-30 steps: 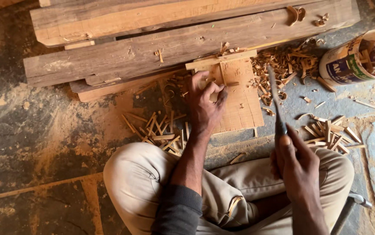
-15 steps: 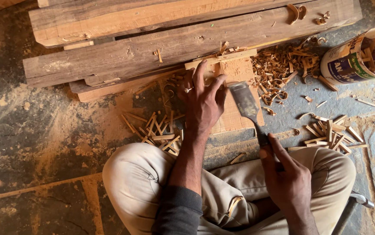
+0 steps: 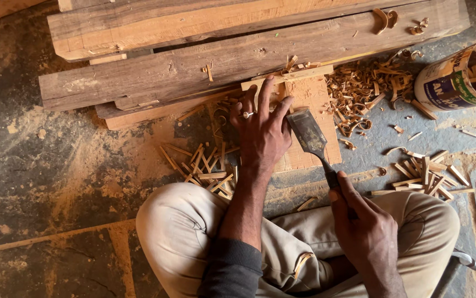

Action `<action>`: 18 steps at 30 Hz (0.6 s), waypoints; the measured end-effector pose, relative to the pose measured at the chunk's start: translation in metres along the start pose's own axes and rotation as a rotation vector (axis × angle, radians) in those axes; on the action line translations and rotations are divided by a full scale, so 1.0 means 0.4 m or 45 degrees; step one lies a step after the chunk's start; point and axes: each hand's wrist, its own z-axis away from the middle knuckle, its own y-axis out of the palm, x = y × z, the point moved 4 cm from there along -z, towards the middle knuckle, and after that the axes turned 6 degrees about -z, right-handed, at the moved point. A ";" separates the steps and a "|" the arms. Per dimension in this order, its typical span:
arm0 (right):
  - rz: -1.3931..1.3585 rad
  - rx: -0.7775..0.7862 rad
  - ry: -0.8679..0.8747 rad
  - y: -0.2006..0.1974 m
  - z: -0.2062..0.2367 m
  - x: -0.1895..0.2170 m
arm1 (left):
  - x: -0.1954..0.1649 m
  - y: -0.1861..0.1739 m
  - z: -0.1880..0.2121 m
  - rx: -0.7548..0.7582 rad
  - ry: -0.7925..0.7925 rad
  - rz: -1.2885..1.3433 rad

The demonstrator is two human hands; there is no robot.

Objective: The person sits cross-legged on the floor and uses a chisel to carve a small wooden block, removing shavings and shaping the surface. Wood shavings accumulate around the work area.

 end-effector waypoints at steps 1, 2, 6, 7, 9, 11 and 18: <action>0.052 0.015 -0.001 0.002 -0.002 0.005 | 0.002 0.003 0.000 0.005 0.000 -0.003; 0.105 0.029 -0.001 0.004 -0.004 0.009 | 0.004 0.006 0.001 0.010 0.001 -0.005; 0.202 0.035 0.012 0.011 -0.012 0.029 | 0.010 0.021 -0.002 0.018 0.001 0.063; 0.236 0.021 0.003 0.013 -0.014 0.035 | 0.010 0.023 -0.003 -0.001 0.002 0.067; 0.293 0.001 -0.017 0.018 -0.017 0.047 | 0.010 0.028 -0.005 -0.035 -0.025 0.119; 0.343 -0.005 -0.026 0.026 -0.020 0.058 | 0.009 0.031 -0.003 -0.053 -0.083 0.223; 0.379 -0.026 -0.026 0.060 -0.041 0.085 | 0.001 0.038 -0.007 -0.064 -0.153 0.241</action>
